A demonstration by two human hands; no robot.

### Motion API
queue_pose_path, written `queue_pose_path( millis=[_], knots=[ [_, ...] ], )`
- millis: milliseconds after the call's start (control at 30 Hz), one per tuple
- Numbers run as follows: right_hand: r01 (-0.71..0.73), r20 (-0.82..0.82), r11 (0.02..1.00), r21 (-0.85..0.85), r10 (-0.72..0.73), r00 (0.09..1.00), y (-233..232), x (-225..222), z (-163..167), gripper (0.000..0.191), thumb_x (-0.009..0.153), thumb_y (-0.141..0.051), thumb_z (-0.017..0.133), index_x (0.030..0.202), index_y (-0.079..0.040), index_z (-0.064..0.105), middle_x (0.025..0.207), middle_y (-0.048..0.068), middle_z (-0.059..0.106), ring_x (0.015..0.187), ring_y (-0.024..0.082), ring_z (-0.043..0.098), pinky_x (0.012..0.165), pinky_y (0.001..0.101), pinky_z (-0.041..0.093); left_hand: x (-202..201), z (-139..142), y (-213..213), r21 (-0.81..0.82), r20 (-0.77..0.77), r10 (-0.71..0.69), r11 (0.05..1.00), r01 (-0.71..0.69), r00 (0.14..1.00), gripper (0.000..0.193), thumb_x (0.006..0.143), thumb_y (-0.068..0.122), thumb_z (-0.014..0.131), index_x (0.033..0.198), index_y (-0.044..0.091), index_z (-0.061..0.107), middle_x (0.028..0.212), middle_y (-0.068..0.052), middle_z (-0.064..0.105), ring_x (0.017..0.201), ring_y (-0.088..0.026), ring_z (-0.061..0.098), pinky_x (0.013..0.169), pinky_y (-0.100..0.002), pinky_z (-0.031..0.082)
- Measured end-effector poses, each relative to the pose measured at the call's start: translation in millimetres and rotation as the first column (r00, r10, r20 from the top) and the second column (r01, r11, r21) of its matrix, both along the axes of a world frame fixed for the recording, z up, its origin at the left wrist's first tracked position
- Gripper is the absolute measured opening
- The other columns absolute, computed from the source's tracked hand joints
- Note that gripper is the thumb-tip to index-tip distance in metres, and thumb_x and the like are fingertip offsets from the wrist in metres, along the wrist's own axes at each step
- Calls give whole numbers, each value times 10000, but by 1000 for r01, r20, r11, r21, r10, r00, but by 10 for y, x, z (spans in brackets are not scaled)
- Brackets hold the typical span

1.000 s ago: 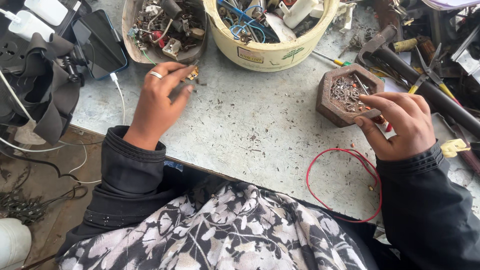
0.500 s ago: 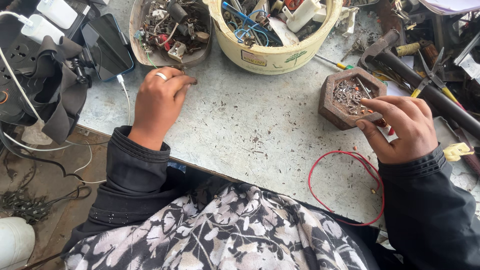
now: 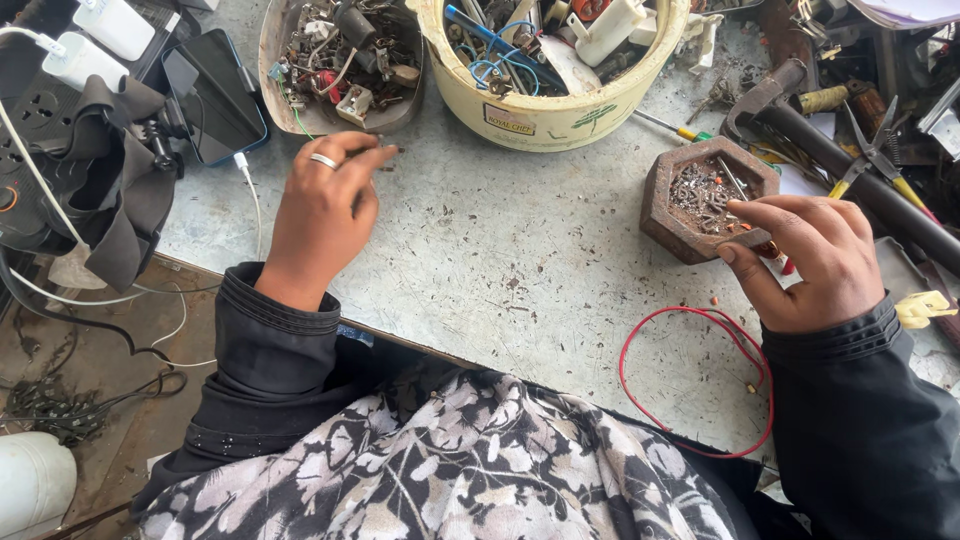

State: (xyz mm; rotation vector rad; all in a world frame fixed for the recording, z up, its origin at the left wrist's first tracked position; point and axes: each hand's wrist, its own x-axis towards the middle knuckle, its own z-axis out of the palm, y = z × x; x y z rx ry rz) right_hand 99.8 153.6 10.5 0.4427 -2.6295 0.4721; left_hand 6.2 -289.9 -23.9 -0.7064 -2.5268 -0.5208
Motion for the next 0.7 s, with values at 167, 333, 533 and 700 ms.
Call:
queue_pose_path(
  millis=[167, 333, 533, 700],
  knots=[
    [-15, 3, 1000, -7, 15, 1000, 40, -14, -41, 372, 890, -172, 812, 1249, -105, 738, 1137, 79, 718, 1007, 254, 654, 960, 361, 477, -78, -17, 24, -218, -57, -121, 970, 106, 991, 418, 918, -37, 650, 1290, 130, 740, 1358, -20, 678, 1278, -248, 536, 1101, -424, 428],
    [-8, 2, 1000, -5, 8, 1000, 49, -13, -59, 366, 877, -172, 815, 1227, -97, 739, 1158, 88, 720, 1053, 279, 655, 986, 389, 478, -96, -33, -8, -216, -26, -145, 967, 136, 989, 373, 915, -17, 654, 1247, 125, 749, 1268, 11, 709, 1225, -234, 564, 1074, -416, 460],
    [-36, -22, 999, -19, 36, 999, 78, -62, -139, 365, 897, -172, 832, 1244, -109, 737, 1157, 86, 715, 1083, 274, 655, 1009, 381, 481, -107, -69, -36, -294, -113, -145, 950, 106, 983, 381, 899, 0, 625, 1252, 91, 736, 1277, -32, 723, 1133, -243, 597, 994, -400, 502],
    [-80, -86, 997, -19, 78, 993, 165, -51, -182, 459, 841, -217, 874, 1258, -115, 709, 1212, 126, 694, 1127, 316, 649, 999, 457, 474, -242, -83, 66, -605, -138, -145, 795, 32, 980, 294, 878, 73, 609, 1162, 39, 676, 870, -115, 608, 892, -277, 603, 828, -424, 484]
  ],
)
